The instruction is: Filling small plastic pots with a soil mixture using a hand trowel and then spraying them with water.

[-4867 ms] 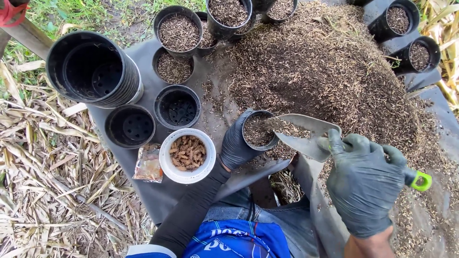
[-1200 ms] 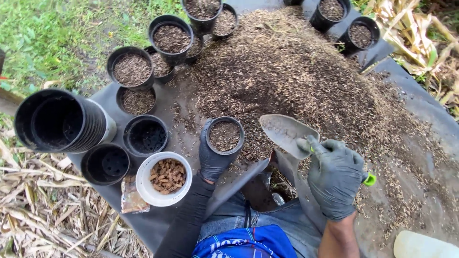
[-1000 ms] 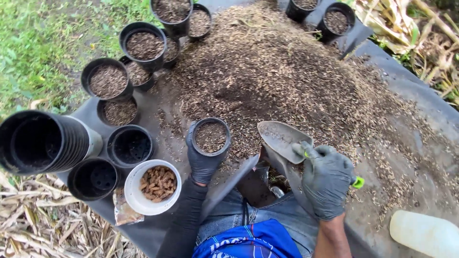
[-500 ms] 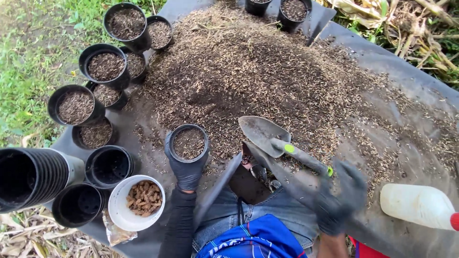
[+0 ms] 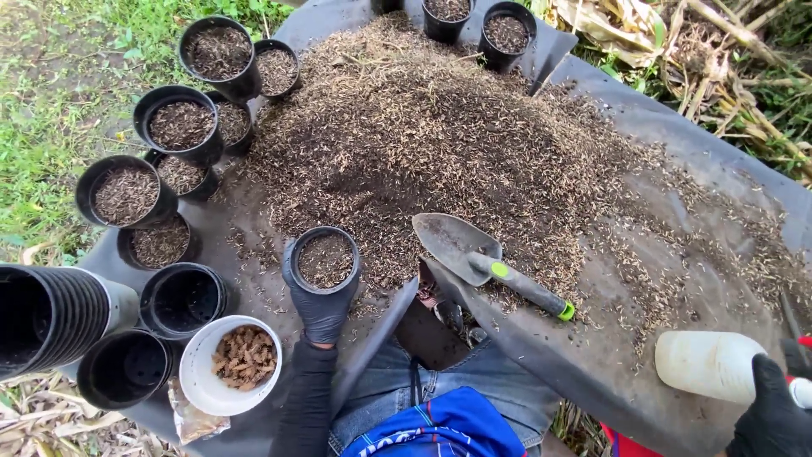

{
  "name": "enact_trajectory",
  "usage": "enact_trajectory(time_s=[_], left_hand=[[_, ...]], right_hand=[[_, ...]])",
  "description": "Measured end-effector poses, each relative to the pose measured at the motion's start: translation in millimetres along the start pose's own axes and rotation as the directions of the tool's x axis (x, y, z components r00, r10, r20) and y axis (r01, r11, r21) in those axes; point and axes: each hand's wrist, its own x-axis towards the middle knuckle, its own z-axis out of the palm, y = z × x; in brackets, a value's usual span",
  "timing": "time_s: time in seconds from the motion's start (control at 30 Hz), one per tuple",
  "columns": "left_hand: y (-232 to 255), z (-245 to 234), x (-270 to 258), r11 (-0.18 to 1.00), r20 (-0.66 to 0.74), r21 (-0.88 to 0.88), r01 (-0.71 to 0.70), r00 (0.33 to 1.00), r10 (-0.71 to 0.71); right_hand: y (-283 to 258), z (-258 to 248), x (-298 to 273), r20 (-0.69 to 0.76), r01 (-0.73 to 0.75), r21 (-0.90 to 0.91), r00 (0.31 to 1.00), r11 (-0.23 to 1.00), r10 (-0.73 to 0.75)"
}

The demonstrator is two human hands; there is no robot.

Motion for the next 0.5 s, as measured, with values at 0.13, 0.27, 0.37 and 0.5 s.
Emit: enact_trajectory(time_s=[0.13,0.27,0.37,0.5], left_hand=[[-21.8,9.6,-5.5,0.891,-0.097,0.165,-0.422,0.892,0.441],[-29.3,8.4,-8.0,0.894,-0.103,0.205,-0.398,0.900,0.424],[-25.1,8.3,-6.3,0.903,-0.092,0.166,-0.397,0.905,0.415],[-26.0,9.4,-4.7,0.906,-0.116,0.209,-0.369,0.910,0.397]], right_hand=[[-164.2,21.2,43.2,0.226,-0.097,0.139,0.972,0.986,0.064],[-291.0,28.5,67.3,0.493,-0.065,0.269,0.866,0.961,-0.080],[-327.9,62.9,75.5,0.574,-0.147,0.370,0.812,0.917,-0.102],[-358.6,109.2,78.9,0.486,-0.082,0.553,0.840,0.829,-0.242]])
